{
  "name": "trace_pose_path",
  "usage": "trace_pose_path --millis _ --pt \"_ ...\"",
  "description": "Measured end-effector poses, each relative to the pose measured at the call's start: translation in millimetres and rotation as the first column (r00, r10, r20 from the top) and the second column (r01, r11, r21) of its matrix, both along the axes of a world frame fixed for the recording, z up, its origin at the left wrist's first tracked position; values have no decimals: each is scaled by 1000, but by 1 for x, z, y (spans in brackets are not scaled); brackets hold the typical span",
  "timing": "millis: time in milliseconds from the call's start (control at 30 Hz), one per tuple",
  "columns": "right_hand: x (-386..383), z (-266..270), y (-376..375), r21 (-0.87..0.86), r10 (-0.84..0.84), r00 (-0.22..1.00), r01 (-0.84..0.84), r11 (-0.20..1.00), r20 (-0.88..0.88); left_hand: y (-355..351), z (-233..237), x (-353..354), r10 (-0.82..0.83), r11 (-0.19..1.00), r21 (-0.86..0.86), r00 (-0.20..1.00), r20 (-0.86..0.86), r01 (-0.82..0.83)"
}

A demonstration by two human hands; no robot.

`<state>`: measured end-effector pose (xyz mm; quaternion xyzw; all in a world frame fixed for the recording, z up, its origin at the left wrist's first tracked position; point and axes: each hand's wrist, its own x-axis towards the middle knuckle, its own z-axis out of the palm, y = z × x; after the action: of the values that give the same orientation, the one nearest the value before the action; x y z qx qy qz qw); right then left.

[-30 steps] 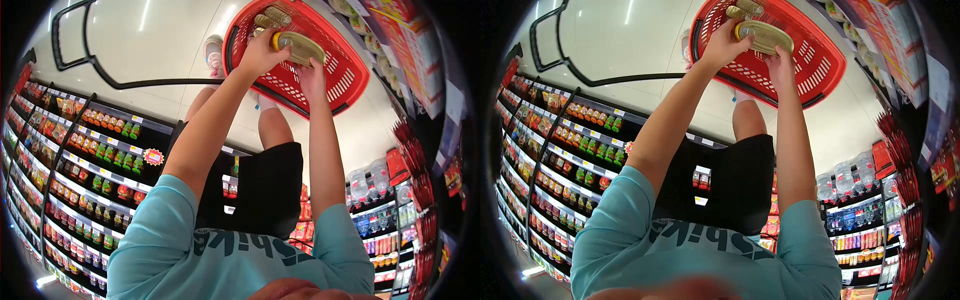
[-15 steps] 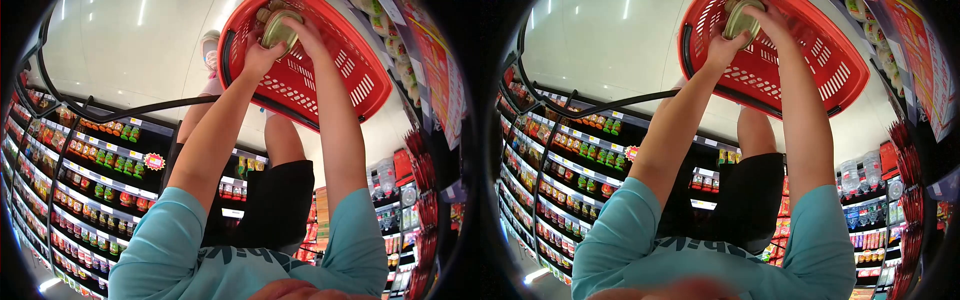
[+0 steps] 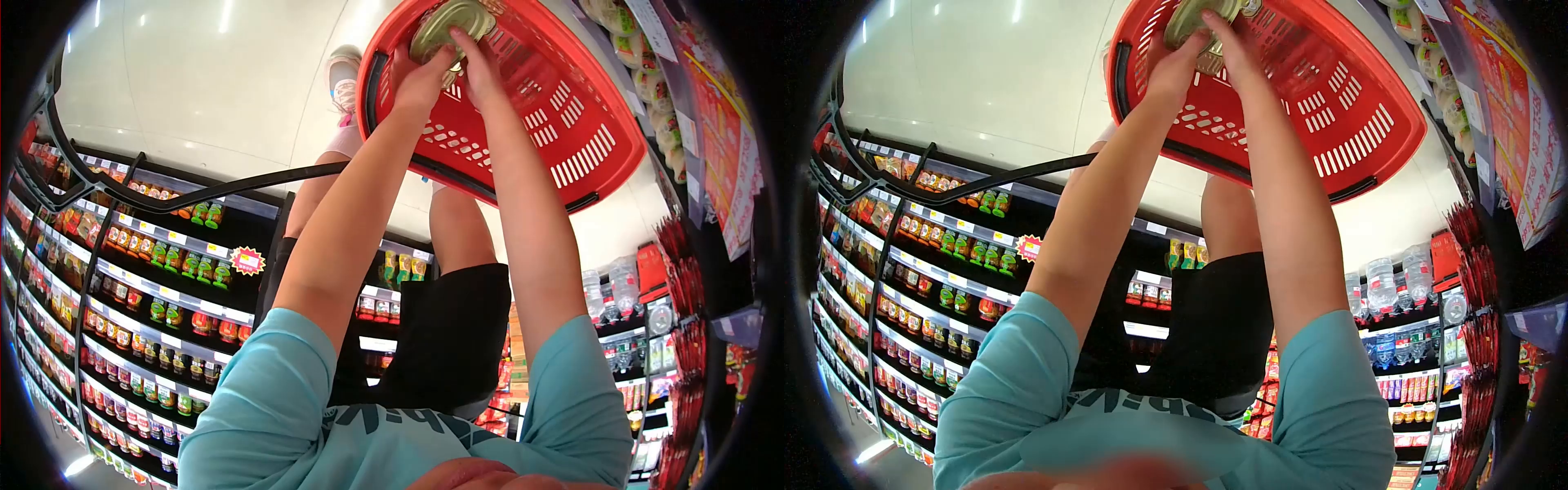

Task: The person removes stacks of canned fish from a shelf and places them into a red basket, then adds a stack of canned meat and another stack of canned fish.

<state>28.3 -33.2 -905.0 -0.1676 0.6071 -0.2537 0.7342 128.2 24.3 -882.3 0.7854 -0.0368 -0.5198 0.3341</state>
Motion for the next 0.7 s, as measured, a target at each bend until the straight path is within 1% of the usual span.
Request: trace_pose_path --millis 33,67,100,133,200,233,267,300,333,400,433,467,500,533,600,633,667,700 --pt "4 4 -1 -3 -1 1000 1 1000 1 -2 7 0 88 996 -26 993 -74 -90" --pt "8 7 -2 32 -32 999 31 999 14 -2 14 0 87 996 -29 994 -74 -89" --pt "10 8 -2 70 -63 998 61 996 25 -1 21 0 190 978 -43 962 -195 -202" --pt "10 9 -3 73 -64 998 62 995 25 0 25 0 285 949 -40 905 -315 -313" --pt "11 11 -5 15 18 1000 -19 1000 16 9 27 1 267 953 -50 904 -335 -300" --pt "11 10 -7 14 17 1000 -17 1000 17 11 26 4 248 955 -67 901 -355 -289" --pt "11 10 -9 -31 79 996 -80 996 -37 14 26 6 247 955 -68 902 -355 -288" --pt "11 9 -10 -73 139 986 -146 987 -94 15 29 9 245 961 -13 870 -427 -277" --pt "10 7 -11 -75 139 986 -146 987 -91 15 33 11 246 964 40 833 -496 -261" --pt "8 4 -16 20 72 997 -71 997 -36 13 34 11 245 966 54 838 -488 -251" --pt "7 1 -17 17 73 997 -72 997 -33 12 32 10 244 968 70 842 -482 -241" --pt "5 -1 -18 29 126 987 -124 992 -99 12 30 11 243 968 68 842 -481 -241" --pt "7 4 -20 45 178 970 -172 984 -164 12 25 11 216 975 75 829 -515 -207" --pt "10 9 -20 41 176 971 -171 984 -162 13 22 11 187 982 78 815 -549 -174" --pt "16 18 -19 55 58 996 -54 997 -66 12 20 7 160 987 69 835 -526 -146" --pt "16 17 -20 50 57 996 -54 997 -65 11 21 4 136 991 69 853 -504 -117" --pt "16 18 -19 48 59 995 -56 997 -74 9 21 2 197 979 68 826 -528 -190" --pt "13 14 -15 49 62 994 -58 997 -86 13 16 1 198 979 70 825 -530 -189"
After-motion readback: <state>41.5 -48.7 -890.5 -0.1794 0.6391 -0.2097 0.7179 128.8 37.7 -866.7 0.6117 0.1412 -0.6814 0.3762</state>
